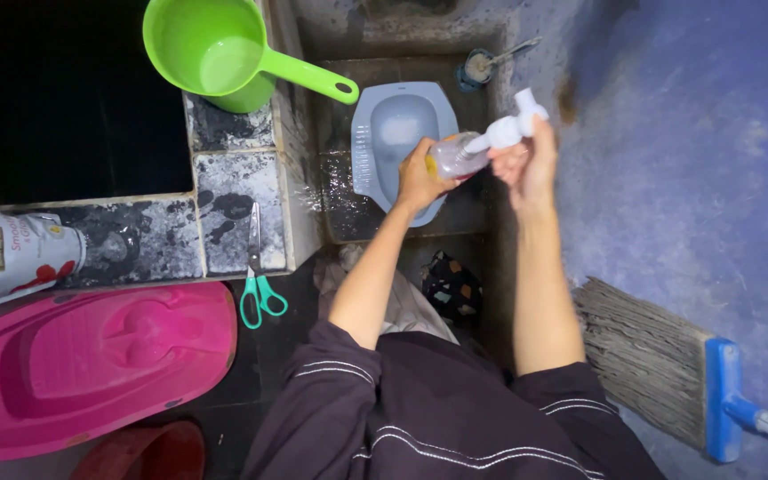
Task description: Refilling a plastic soap bottle from a large refill pouch in a bathroom setting.
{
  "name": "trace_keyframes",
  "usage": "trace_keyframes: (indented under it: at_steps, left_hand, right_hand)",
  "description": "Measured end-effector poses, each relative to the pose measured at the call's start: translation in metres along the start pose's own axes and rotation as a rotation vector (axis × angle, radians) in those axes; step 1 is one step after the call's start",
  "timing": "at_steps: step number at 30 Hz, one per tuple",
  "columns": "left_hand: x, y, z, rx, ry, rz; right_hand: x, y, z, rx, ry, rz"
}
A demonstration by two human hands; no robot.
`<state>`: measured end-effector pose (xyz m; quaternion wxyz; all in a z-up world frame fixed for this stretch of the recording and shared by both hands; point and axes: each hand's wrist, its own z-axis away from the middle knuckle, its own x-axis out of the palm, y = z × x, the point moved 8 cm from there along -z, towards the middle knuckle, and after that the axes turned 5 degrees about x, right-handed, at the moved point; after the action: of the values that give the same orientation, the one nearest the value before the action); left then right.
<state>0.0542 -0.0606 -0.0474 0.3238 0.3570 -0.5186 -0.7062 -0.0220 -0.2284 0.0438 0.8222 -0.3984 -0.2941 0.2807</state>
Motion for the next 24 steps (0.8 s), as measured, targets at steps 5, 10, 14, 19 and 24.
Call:
trace_keyframes:
  at_steps: [5, 10, 14, 19, 24]
  left_hand:
    - [-0.02, -0.012, -0.002, -0.018, 0.038, -0.023]
    - [-0.035, -0.069, -0.013, -0.209, 0.194, -0.026]
    - [-0.049, -0.066, -0.012, -0.354, 0.327, 0.096]
    - [-0.046, -0.071, -0.009, -0.587, 0.395, 0.479]
    - [-0.002, -0.1, -0.007, -0.739, 0.271, 0.845]
  right_hand:
    - [-0.016, -0.088, 0.022, -0.159, -0.101, -0.07]
    - [-0.028, -0.108, 0.024, -0.221, -0.127, -0.174]
    - [-0.037, -0.053, -0.004, -0.244, -0.069, -0.079]
    - [-0.048, 0.029, -0.025, -0.169, 0.016, 0.021]
    - [-0.065, 0.07, -0.029, -0.16, 0.025, -0.097]
